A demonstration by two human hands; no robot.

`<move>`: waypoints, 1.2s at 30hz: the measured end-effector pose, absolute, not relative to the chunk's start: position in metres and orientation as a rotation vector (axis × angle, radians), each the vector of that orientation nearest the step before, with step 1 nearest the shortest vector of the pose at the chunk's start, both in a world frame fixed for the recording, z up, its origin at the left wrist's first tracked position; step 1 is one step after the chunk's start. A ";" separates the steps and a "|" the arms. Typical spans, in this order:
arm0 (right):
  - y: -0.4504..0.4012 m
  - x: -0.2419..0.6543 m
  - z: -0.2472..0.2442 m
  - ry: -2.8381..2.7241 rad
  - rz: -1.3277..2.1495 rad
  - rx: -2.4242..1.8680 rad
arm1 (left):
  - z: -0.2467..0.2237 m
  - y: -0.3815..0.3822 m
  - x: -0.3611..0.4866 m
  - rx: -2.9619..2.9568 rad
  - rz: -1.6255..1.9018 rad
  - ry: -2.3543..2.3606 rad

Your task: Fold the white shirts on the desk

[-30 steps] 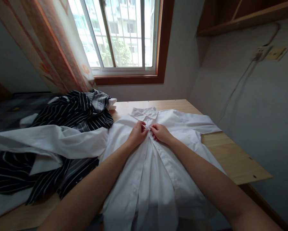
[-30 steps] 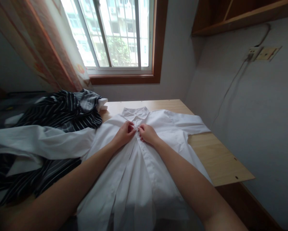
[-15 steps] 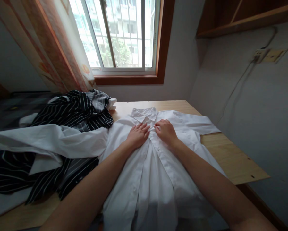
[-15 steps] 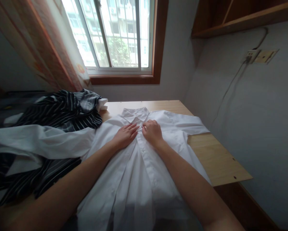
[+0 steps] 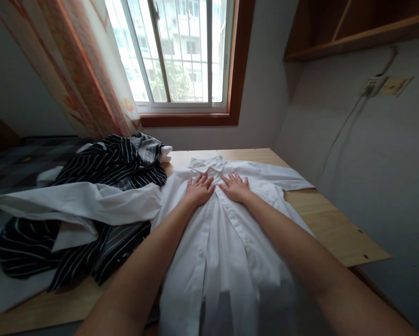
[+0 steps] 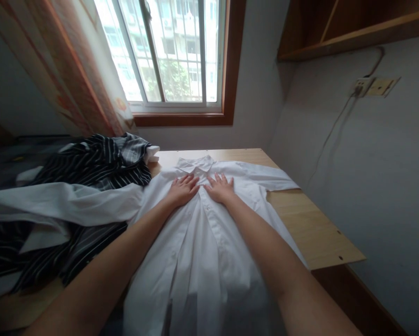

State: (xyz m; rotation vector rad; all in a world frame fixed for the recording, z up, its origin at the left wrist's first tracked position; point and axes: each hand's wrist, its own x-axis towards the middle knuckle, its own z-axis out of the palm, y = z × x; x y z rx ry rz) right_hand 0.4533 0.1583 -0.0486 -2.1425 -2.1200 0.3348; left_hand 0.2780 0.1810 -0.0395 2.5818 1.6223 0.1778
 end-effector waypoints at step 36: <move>0.097 0.464 -0.049 -2.136 0.248 -2.136 | -0.014 0.173 0.223 2.370 0.075 1.980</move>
